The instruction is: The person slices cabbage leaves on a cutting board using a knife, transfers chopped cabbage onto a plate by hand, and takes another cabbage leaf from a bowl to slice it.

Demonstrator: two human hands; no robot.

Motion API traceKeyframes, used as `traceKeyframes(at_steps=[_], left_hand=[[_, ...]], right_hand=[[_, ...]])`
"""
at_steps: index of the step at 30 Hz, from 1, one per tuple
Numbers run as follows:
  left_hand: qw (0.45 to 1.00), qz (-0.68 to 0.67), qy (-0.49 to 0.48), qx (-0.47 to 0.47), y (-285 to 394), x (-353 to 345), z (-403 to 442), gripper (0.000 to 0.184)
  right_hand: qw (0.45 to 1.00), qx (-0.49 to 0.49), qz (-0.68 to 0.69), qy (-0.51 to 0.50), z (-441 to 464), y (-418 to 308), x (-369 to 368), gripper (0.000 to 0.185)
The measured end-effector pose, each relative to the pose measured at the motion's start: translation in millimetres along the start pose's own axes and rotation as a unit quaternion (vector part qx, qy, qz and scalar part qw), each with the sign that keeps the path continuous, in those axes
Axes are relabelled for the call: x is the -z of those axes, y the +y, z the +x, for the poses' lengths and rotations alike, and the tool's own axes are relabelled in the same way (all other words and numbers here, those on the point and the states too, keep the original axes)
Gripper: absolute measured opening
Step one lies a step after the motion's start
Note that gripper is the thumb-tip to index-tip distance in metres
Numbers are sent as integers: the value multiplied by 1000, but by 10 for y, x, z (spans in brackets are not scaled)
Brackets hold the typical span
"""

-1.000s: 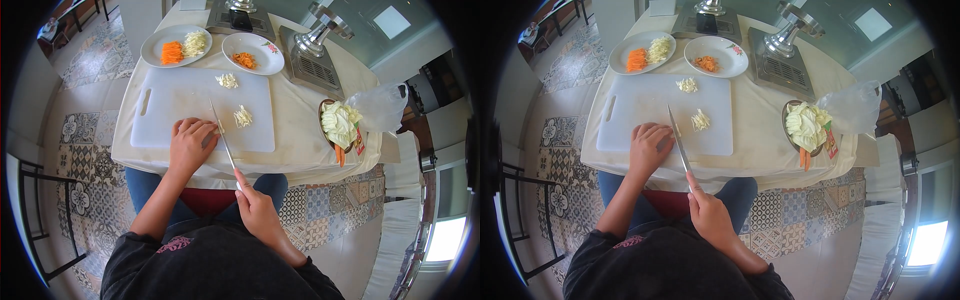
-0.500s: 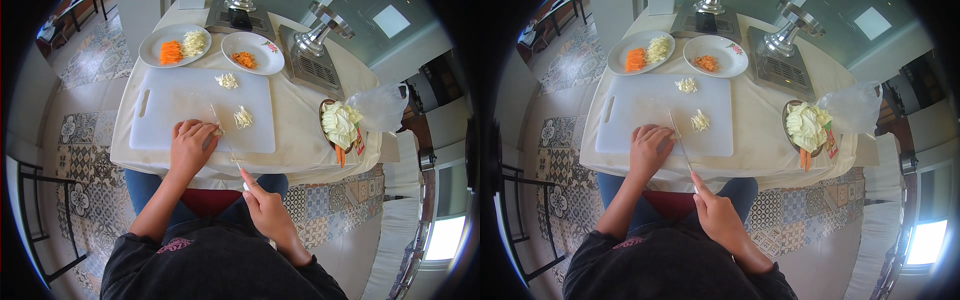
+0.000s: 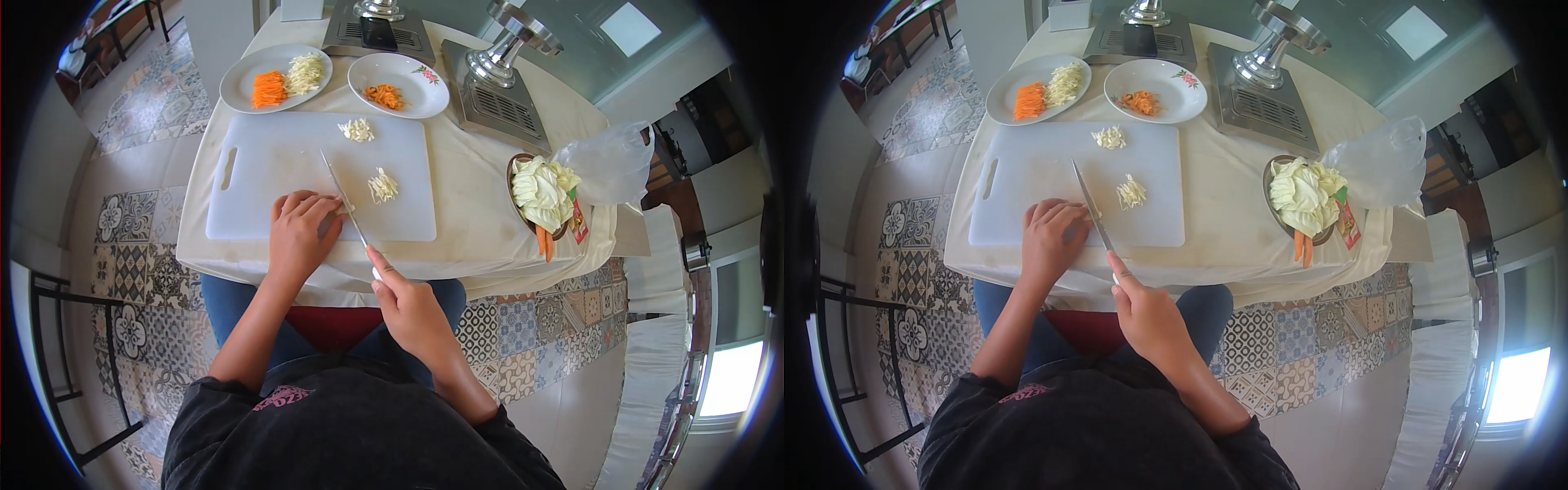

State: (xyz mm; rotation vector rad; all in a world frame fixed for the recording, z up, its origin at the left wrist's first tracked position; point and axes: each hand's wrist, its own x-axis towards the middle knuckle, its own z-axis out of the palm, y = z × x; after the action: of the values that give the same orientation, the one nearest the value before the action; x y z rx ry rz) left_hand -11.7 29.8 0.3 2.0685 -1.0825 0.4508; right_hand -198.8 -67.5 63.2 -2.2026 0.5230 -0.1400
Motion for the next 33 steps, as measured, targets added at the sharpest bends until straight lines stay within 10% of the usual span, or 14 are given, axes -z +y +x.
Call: traceKeyframes(at_steps=[33], left_hand=[[999, 11, 11, 40, 93, 15, -6, 22]], right_hand=[[999, 27, -36, -10, -275, 49, 134, 51]])
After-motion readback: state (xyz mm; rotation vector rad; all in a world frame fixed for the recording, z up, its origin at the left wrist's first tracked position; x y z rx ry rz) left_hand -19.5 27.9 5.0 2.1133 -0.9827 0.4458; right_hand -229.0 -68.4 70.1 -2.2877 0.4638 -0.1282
